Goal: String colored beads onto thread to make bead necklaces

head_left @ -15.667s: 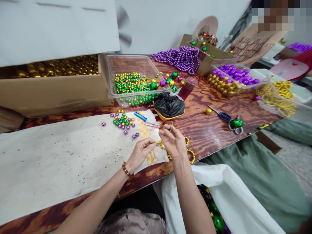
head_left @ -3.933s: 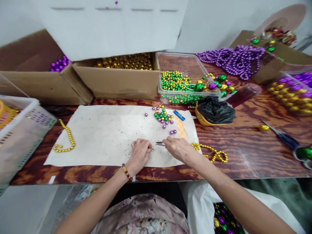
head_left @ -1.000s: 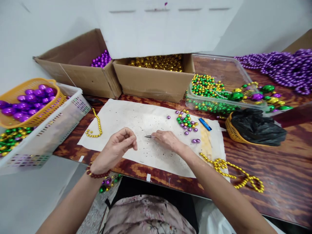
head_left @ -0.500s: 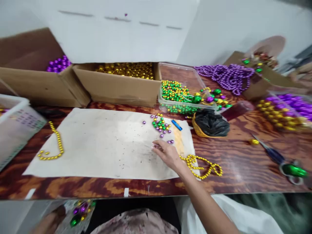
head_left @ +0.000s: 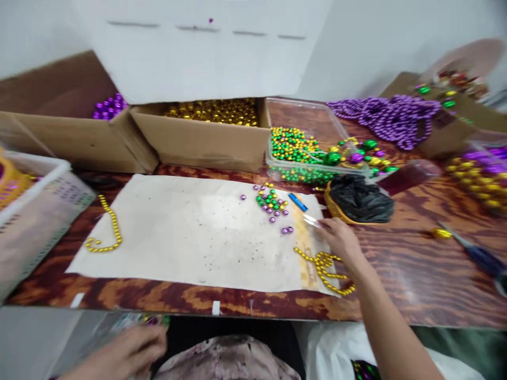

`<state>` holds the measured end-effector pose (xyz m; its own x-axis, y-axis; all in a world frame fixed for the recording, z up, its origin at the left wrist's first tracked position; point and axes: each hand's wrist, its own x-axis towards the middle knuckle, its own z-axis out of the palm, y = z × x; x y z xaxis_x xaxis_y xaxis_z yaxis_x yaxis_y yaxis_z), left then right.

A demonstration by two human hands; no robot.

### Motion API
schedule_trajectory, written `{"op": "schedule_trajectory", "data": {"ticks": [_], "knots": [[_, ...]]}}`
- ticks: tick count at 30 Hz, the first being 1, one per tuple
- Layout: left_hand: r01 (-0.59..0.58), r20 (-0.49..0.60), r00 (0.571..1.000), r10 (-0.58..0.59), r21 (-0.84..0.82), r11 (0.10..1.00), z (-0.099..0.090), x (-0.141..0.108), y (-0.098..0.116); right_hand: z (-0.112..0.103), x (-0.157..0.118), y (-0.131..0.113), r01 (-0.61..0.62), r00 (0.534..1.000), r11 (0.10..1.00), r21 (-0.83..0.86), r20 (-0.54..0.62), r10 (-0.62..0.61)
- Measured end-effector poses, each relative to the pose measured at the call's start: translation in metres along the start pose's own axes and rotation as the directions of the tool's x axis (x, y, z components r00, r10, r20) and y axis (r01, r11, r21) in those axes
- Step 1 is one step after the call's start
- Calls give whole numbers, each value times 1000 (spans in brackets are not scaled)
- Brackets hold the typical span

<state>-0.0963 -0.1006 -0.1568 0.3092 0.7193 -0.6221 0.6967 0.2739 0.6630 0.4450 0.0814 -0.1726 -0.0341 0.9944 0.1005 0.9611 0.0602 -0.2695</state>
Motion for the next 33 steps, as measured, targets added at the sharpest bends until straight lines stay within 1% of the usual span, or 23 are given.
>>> {"op": "schedule_trajectory", "data": {"ticks": [1,2,3,4,5,6,7,8,9,10,12,15,18,21,23,25,26,27,28,29,30,31,33], "knots": [[-43,4,999,43,-9,999,-11,5,22,4,-1,5,7,1000,999,-47,-17,-8],[-99,-58,993,99,1,995,-23,14,43,8,-2,10,14,999,996,-88,-28,-16],[-159,-178,970,165,48,986,-34,28,60,11,-3,13,26,999,993,-119,-32,-30],[-233,-321,910,262,128,964,-45,44,73,13,-4,15,37,998,990,-139,-39,-43],[-301,-431,820,376,235,924,-55,63,81,14,-5,15,48,997,988,-150,-50,-56],[-345,-458,752,474,338,875,-64,82,86,13,-5,14,58,995,987,-152,-72,-70],[-373,-447,710,544,417,829,-72,100,89,11,-7,12,67,991,986,-150,-104,-83],[-384,-438,676,592,477,791,-79,117,90,8,-8,9,77,985,987,-142,-142,-97],[-382,-407,668,623,531,756,-85,132,90,5,-9,5,93,977,987,-128,-177,-115],[-374,-364,678,639,578,726,-90,144,90,1,-10,1,115,969,988,-106,-208,-135],[-352,-265,721,640,655,669,-100,161,92,-4,-13,-8,170,953,984,-48,-247,-177],[-342,-137,787,602,715,610,-111,174,99,-7,-20,-20,219,941,975,26,-271,-204],[-367,-72,810,582,712,599,-121,179,104,-7,-29,-30,220,945,974,61,-263,-197],[-384,-75,825,561,653,652,-129,180,105,-7,-39,-41,212,947,972,101,-265,-179],[-380,-136,834,535,562,735,-130,175,107,-7,-45,-57,206,944,964,166,-295,-151],[-399,-236,833,500,370,839,-124,166,112,-7,-50,-82,194,945,935,297,-314,-97],[-421,-283,836,470,216,881,-118,160,117,-7,-53,-98,189,950,901,390,-305,-67],[-442,-319,845,429,35,896,-109,154,124,-5,-55,-117,172,962,850,499,-272,-35],[-451,-335,862,381,-163,877,-98,147,131,-3,-56,-137,155,974,774,614,-224,-18],[-441,-333,883,332,-342,830,-85,141,139,0,-57,-157,126,986,683,720,-165,-8],[-422,-330,899,289,-474,772,-71,135,148,3,-56,-177,77,994,586,807,-106,15],[-401,-324,912,252,-575,713,-56,130,156,7,-55,-195,30,997,484,875,-58,45],[-360,-304,932,197,-718,596,-28,124,170,16,-52,-223,-74,991,276,958,40,126]]}}
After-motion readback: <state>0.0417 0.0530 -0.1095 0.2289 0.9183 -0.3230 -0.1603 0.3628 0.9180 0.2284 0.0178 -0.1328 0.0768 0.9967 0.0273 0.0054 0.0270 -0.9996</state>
